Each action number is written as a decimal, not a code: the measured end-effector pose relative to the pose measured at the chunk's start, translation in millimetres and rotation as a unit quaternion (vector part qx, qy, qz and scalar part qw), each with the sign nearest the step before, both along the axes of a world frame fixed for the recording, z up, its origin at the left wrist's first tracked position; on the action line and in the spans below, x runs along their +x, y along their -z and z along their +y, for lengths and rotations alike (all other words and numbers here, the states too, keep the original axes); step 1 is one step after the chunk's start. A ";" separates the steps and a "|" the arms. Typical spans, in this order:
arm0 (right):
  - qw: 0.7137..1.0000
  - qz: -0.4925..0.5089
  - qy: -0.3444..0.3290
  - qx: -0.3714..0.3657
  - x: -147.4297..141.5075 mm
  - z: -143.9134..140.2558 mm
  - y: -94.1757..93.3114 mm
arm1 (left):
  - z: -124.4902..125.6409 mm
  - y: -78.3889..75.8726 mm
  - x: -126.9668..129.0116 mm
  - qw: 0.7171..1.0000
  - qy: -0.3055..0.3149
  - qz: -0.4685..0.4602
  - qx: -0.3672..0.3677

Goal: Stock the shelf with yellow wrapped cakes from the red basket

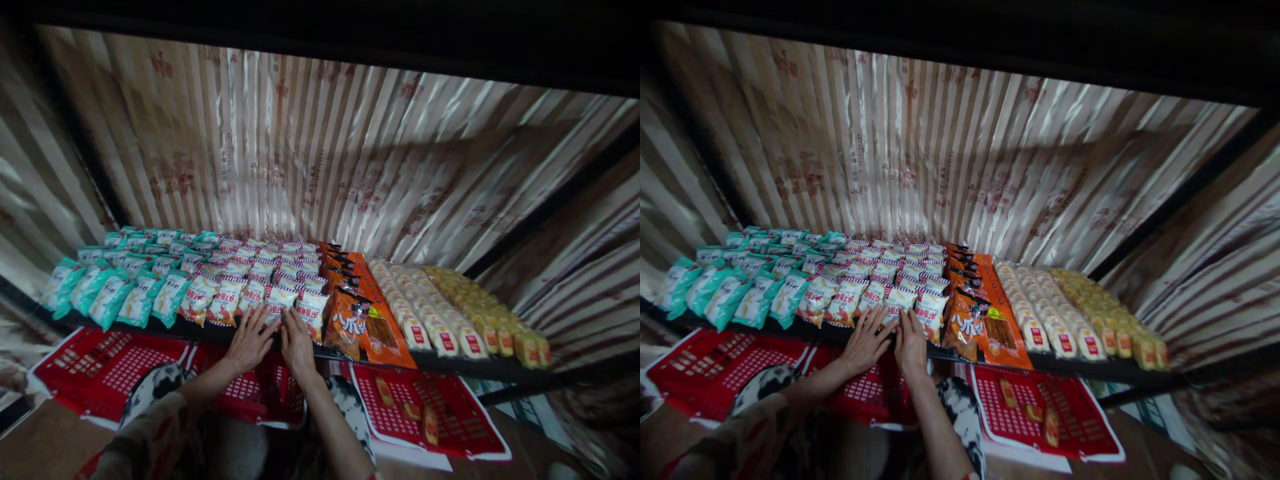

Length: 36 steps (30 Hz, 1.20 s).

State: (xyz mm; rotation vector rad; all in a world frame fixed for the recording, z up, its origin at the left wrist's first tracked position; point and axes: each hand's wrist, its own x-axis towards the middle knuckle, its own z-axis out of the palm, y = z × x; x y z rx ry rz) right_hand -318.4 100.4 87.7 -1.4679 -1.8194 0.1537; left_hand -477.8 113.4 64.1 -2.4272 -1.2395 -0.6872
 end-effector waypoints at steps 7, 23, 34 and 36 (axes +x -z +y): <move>1.000 0.011 -0.023 -0.014 1.9 -1.4 8.9 | -26.5 18.5 26.0 0.999 -0.032 0.007 -0.022; 0.992 -0.009 0.124 -0.029 40.8 -12.6 11.5 | -36.2 11.9 41.4 0.995 -0.072 -0.017 -0.068; 0.988 -0.024 0.153 -0.019 51.5 -2.4 1.1 | -38.2 8.6 45.2 0.993 -0.085 -0.018 -0.074; 0.989 -0.029 0.146 -0.013 52.7 -1.3 1.5 | -38.1 8.8 45.3 0.993 -0.085 -0.019 -0.074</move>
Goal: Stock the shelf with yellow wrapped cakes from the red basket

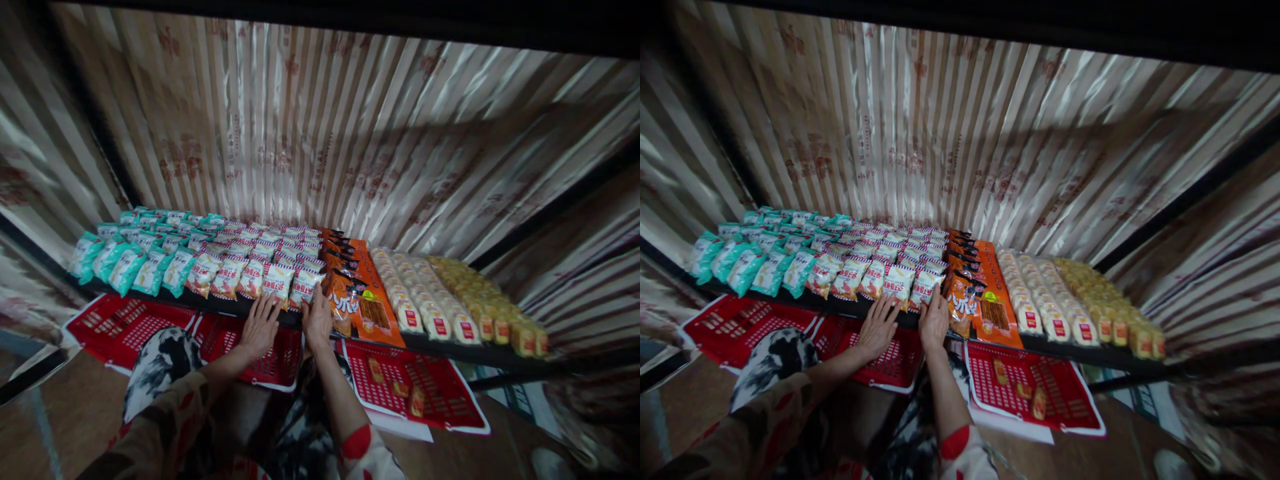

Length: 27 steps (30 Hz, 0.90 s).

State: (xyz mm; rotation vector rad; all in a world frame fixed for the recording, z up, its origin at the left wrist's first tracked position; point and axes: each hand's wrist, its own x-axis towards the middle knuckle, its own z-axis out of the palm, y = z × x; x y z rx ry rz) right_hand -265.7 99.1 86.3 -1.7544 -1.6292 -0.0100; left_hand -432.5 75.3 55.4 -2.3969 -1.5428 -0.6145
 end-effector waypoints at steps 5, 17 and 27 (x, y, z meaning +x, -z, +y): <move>1.000 -0.002 0.006 -0.013 -0.9 1.1 5.7 | 0.0 2.0 0.5 1.000 0.003 0.003 0.000; 0.991 -0.050 -0.074 0.097 -0.9 1.7 21.8 | -1.8 3.8 4.2 1.000 0.008 -0.006 -0.010; 0.982 -0.081 -0.117 0.123 3.6 -4.3 14.1 | -3.7 2.3 10.1 0.999 0.001 -0.039 -0.022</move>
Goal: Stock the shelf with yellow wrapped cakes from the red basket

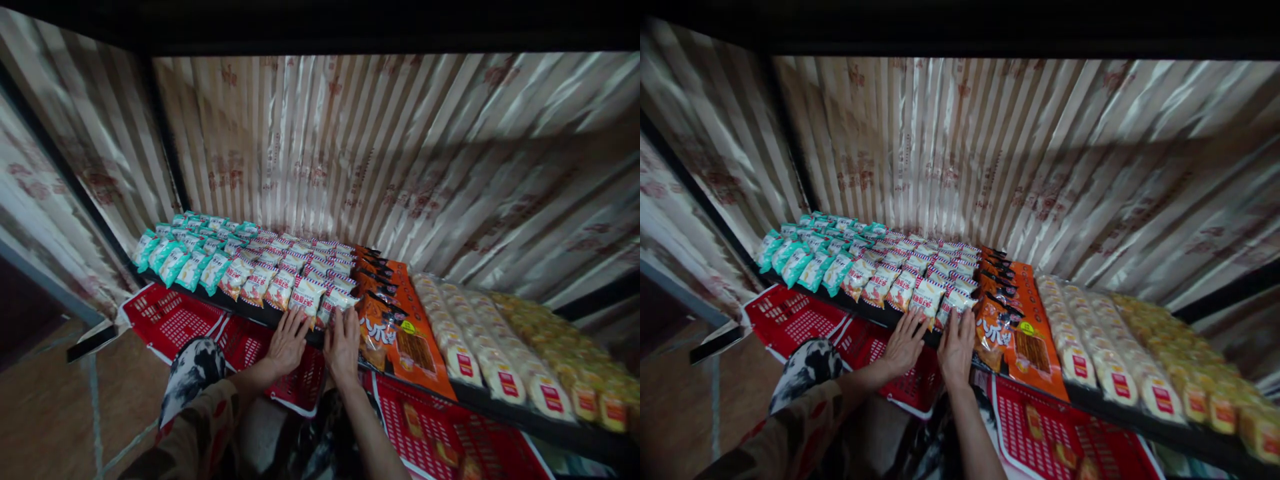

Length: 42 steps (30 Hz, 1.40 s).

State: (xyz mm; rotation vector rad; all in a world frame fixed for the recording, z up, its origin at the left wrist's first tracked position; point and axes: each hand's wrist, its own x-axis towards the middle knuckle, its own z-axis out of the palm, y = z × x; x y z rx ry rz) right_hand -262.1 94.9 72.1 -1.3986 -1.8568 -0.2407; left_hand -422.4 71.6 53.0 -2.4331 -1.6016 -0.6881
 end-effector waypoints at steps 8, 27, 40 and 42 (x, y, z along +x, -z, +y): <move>0.994 0.011 -0.104 -0.004 -20.6 -10.4 -11.4 | -7.0 -6.1 -6.0 0.996 -0.070 -0.049 0.010; 0.935 -0.096 -0.317 -0.127 -174.1 21.3 -26.3 | 11.5 36.0 -101.6 0.918 -0.340 -0.187 0.082; 0.957 -0.144 -0.238 -0.086 -221.9 72.3 -43.2 | 20.1 32.6 -112.1 0.912 -0.314 -0.241 0.108; 0.964 -0.139 -0.209 -0.090 -224.8 79.2 -44.5 | 20.1 26.3 -111.3 0.903 -0.325 -0.253 0.120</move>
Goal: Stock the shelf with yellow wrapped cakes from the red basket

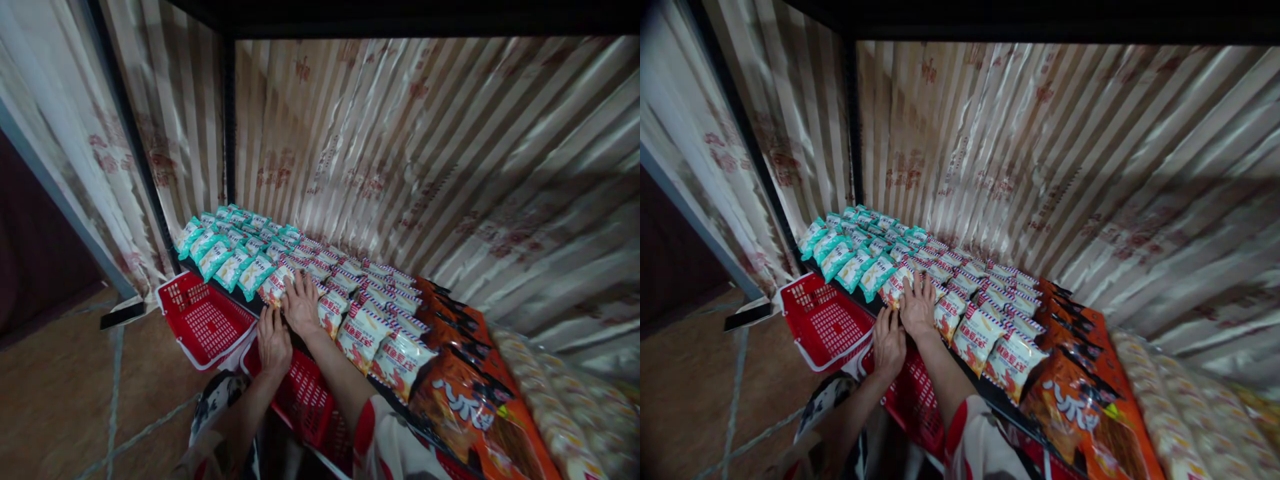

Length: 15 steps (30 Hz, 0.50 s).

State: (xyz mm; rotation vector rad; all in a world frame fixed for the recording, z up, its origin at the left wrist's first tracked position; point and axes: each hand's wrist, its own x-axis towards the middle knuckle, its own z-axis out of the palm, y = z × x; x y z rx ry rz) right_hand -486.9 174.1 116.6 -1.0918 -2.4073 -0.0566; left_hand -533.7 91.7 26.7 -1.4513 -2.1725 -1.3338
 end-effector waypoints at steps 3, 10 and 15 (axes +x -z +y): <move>1.000 0.004 -0.011 0.014 0.6 3.1 -0.2 | 3.6 -17.2 -8.4 0.999 -0.029 -0.002 0.034; 0.995 0.088 0.011 0.048 12.8 -24.3 32.3 | 37.9 -43.6 -49.7 0.992 0.024 0.123 -0.019; 0.995 0.076 0.024 0.052 17.6 -26.7 63.1 | 55.0 -29.2 -58.2 0.984 0.055 0.165 -0.049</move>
